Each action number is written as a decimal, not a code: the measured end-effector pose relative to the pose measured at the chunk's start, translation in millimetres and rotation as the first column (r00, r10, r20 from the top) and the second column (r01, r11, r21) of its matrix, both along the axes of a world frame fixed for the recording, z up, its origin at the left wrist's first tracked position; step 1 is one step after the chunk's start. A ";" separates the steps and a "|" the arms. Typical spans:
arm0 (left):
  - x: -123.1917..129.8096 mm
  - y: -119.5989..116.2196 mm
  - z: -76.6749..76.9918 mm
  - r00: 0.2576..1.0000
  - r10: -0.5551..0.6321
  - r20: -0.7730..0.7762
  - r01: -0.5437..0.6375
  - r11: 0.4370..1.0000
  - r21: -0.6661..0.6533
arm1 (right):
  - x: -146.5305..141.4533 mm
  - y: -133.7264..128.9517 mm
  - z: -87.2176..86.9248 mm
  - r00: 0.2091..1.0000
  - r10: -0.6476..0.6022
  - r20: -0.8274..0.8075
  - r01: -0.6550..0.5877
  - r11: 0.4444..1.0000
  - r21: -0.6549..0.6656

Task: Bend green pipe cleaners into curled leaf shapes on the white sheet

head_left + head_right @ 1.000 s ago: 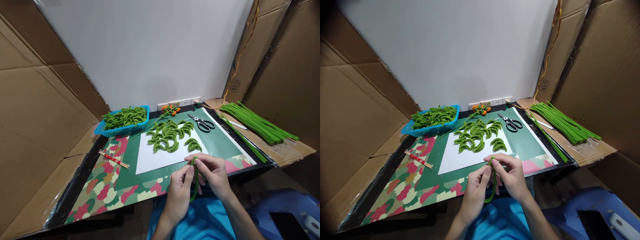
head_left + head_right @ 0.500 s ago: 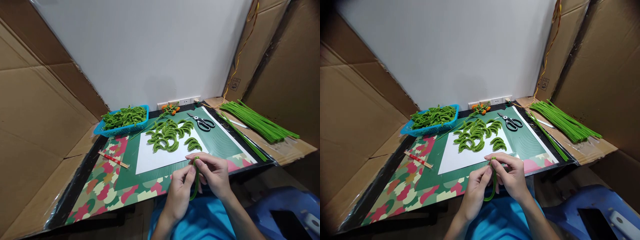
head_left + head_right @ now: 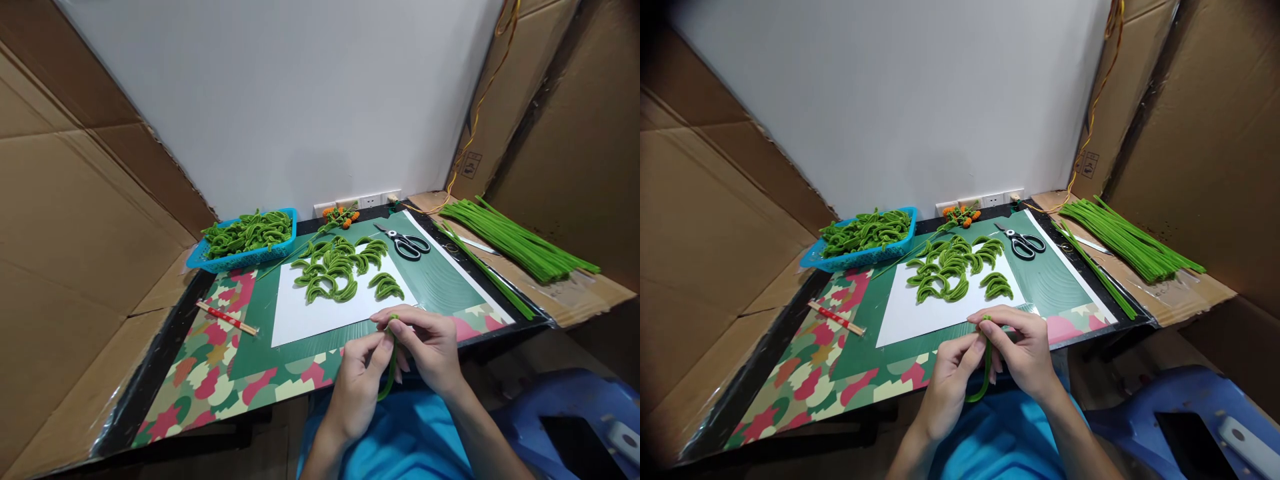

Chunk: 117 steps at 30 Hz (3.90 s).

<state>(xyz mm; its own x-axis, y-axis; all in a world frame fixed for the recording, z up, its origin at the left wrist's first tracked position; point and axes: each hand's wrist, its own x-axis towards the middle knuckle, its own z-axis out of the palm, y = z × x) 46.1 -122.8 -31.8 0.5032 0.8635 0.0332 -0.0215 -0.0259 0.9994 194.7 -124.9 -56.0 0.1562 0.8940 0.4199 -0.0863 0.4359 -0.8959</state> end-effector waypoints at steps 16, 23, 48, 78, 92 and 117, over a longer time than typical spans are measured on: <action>0.3 0.1 -0.3 1.000 0.005 -0.023 -0.004 1.000 0.016 | -1.6 -1.6 -1.0 0.986 0.128 -0.104 -0.134 0.990 -0.053; 2.4 -1.3 -0.8 1.000 0.016 0.001 -0.016 1.000 0.004 | 0.2 -1.3 0.1 0.988 0.131 -0.080 -0.135 0.990 -0.046; 1.8 -3.1 -3.0 1.000 0.002 -0.003 -0.002 0.999 -0.038 | 0.3 -0.7 2.7 0.997 0.072 0.003 -0.071 0.997 -0.028; 8.8 -9.4 -3.6 0.999 0.030 0.045 -0.018 0.972 -0.233 | 14.1 5.1 -4.2 0.867 -0.429 -0.254 0.447 0.895 0.012; 15.3 -7.2 -4.1 0.995 0.095 0.034 -0.083 0.963 -0.256 | 22.2 2.4 9.6 0.826 -0.479 -0.297 0.522 0.849 0.084; 11.1 -3.3 -6.3 0.990 0.091 0.108 -0.058 0.958 -0.282 | 26.4 9.9 4.1 0.744 -0.424 -0.515 0.439 0.893 -0.101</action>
